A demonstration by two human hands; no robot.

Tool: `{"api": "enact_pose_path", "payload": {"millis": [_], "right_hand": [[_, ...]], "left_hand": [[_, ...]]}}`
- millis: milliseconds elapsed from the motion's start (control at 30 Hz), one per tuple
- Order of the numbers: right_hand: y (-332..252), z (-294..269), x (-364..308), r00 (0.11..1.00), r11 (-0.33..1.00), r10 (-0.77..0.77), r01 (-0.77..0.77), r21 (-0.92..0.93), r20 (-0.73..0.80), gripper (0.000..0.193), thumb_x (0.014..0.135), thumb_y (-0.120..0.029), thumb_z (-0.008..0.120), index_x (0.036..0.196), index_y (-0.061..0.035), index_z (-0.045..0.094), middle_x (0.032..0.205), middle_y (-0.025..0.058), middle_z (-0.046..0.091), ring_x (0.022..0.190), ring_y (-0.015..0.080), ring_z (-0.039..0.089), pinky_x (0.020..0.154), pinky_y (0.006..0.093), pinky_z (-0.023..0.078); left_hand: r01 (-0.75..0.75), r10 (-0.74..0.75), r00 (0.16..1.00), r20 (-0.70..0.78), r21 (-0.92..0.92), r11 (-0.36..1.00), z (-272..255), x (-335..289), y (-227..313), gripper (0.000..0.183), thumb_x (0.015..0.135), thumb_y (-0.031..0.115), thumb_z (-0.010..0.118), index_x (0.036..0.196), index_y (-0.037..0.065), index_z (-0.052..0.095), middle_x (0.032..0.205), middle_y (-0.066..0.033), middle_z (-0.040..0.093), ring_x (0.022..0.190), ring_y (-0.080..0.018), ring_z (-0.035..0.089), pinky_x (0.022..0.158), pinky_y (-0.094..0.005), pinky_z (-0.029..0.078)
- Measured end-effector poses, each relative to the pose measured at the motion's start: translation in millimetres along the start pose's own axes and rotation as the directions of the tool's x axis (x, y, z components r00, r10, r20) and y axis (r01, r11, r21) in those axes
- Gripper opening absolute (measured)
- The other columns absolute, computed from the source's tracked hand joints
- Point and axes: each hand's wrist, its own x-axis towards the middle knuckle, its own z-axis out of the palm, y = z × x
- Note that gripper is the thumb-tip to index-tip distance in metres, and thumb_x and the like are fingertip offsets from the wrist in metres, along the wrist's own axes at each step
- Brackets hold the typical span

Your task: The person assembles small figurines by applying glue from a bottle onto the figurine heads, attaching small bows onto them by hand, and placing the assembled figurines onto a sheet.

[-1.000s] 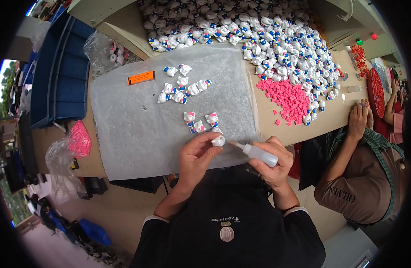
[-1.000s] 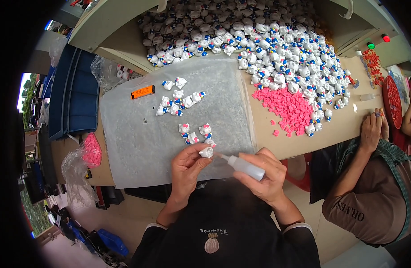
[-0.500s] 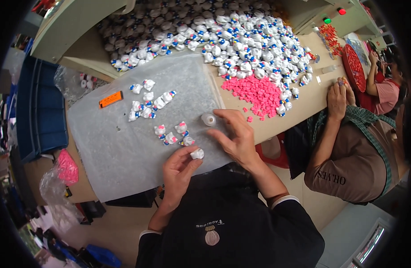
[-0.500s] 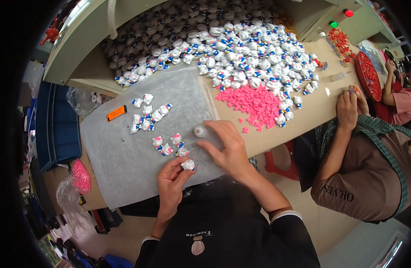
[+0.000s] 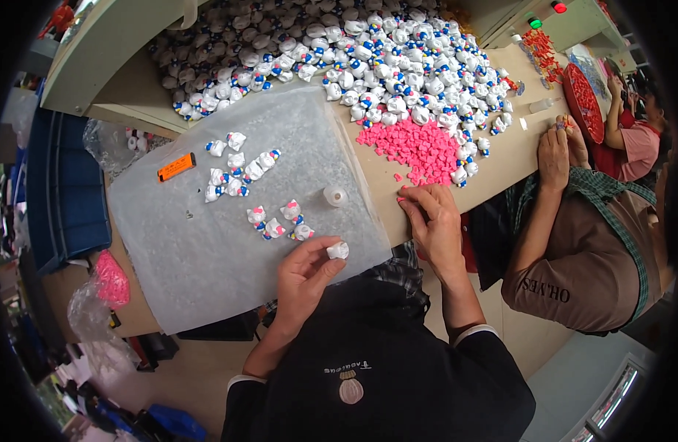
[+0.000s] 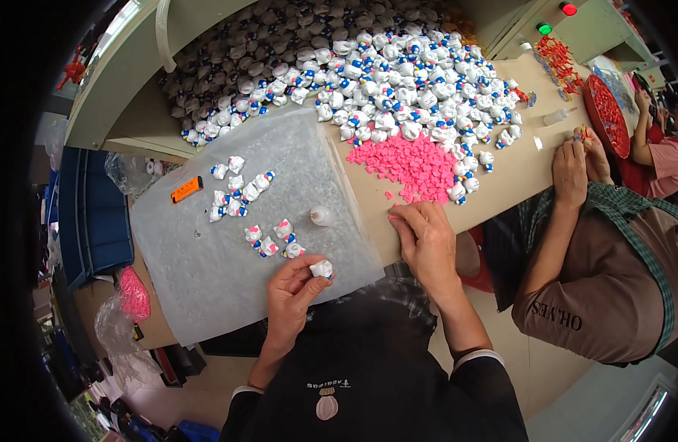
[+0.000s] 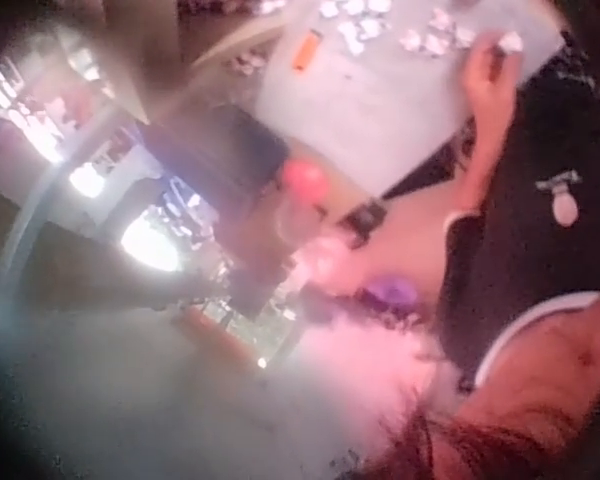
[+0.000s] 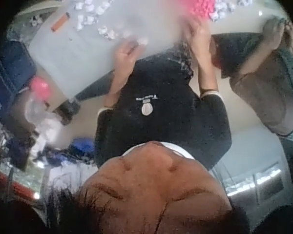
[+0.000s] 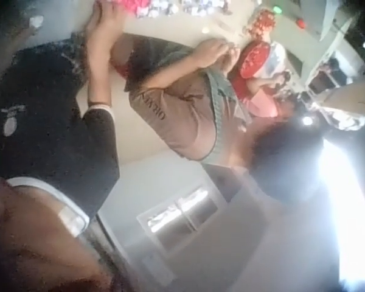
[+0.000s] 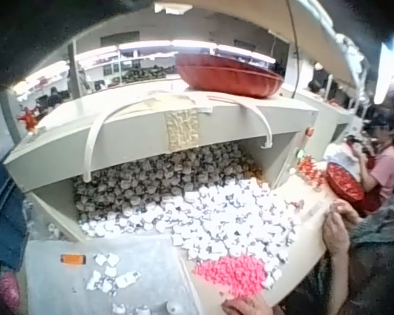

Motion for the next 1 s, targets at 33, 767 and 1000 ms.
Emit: {"api": "enact_pose_path", "payload": {"millis": [33, 767, 1000], "right_hand": [[1, 0, 0, 1.000, 1.000, -0.002, 0.002, 0.005, 0.002, 0.013, 0.073, -0.006, 0.071, 0.085, -0.0046, 0.067, 0.078, 0.0093, 0.059, 0.076, 0.0259, 0.057, 0.065, 0.0346, 0.046], [-61, 6, -25, 0.968, 0.915, -0.128, 0.032, 0.402, 0.215, 0.018, 0.070, 0.000, 0.072, 0.088, -0.0008, 0.068, 0.073, 0.0079, 0.063, 0.067, 0.0194, 0.059, 0.059, 0.0279, 0.046], [-47, 3, -20, 0.926, 0.833, -0.135, -0.087, 0.546, 0.354, 0.014, 0.071, 0.000, 0.072, 0.085, -0.0005, 0.070, 0.073, 0.0058, 0.065, 0.066, 0.0154, 0.058, 0.060, 0.0263, 0.045]], "left_hand": [[0.004, -0.004, 1.000, 0.014, 0.000, 1.000, 0, 1, -1, 0.030, 0.083, -0.003, 0.063, 0.113, -0.002, 0.056, 0.099, -0.0057, 0.063, 0.091, -0.0106, 0.059, 0.080, -0.0225, 0.048], [-0.302, 0.313, 0.950, 0.001, 0.270, 0.915, -4, 2, -15, 0.022, 0.077, -0.004, 0.069, 0.097, -0.002, 0.061, 0.094, -0.0064, 0.064, 0.084, -0.0106, 0.061, 0.076, -0.0237, 0.050], [-0.157, 0.153, 0.985, 0.077, 0.042, 0.987, -5, 1, -10, 0.028, 0.080, -0.004, 0.066, 0.107, -0.003, 0.061, 0.100, -0.0078, 0.064, 0.090, -0.0123, 0.062, 0.080, -0.0241, 0.050]]}}
